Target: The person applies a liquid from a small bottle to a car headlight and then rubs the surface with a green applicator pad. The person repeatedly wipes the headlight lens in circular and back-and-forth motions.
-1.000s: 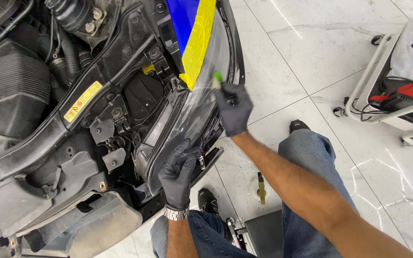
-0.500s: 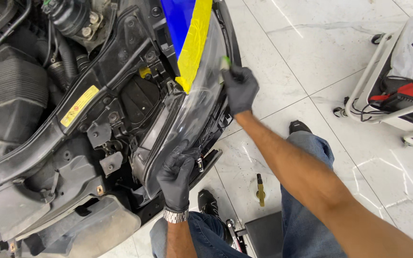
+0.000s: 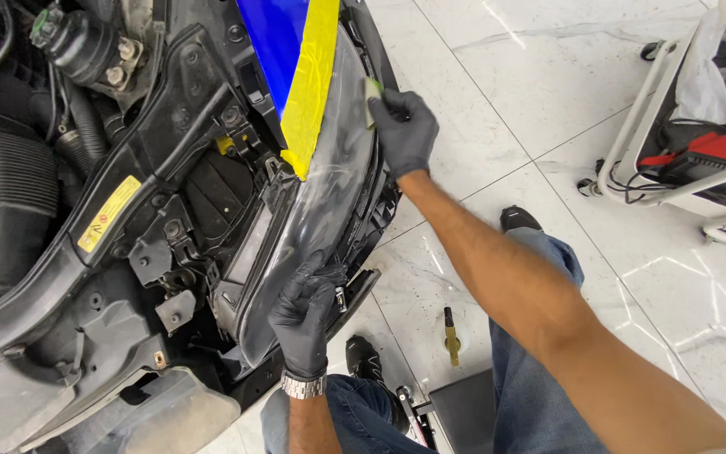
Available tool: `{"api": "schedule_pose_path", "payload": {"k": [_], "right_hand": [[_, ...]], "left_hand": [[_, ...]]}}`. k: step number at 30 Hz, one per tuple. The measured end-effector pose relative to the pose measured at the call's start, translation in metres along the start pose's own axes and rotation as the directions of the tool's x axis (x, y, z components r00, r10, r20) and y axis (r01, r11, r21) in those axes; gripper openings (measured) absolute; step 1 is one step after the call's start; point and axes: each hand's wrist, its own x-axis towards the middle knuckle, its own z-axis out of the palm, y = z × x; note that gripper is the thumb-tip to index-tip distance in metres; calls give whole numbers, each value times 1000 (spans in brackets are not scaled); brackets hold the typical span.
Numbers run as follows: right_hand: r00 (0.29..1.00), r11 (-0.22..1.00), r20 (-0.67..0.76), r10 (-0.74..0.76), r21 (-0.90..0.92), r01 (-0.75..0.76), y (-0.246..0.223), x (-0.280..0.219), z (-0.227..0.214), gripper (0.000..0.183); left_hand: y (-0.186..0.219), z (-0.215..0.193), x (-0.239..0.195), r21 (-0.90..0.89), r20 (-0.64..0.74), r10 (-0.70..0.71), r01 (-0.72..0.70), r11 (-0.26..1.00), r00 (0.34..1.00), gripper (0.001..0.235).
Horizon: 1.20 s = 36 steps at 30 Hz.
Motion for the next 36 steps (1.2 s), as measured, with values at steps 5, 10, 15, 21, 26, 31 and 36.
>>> {"api": "schedule_pose_path", "payload": {"k": [5,10,15,21,26,31,36], "right_hand": [[973,979,109,-203,28,201,-27,-14,6,18],[997,998,-45,-57,-35,55,-19,-11,0,15],[972,981,139,-192,46,187,-31,-47,-7,11],[962,975,164,-218,-4,221,-49,-99,-1,32],[996,996,-64,-69,47,73,-3,-73,-3,20],[979,980,18,-201,4,201,-19,-88,-11,32],[996,998,-70,57,-9,-58,-1,-73,-10,18]], "left_hand": [[6,4,4,-48,53,52,-49,998,997,43],[1,1,6,-31,18,43,-42,999,999,45],[4,0,6,-84,38,60,-56,995,998,42],[-7,-13,4,-133,88,35,-23,991,996,48],[-5,-12,1,-148,54,69,-61,987,996,47],[-4,-14,1,-134,57,81,-73,988,995,47],[-14,-14,1,-157,34,95,-89,984,995,44]]}}
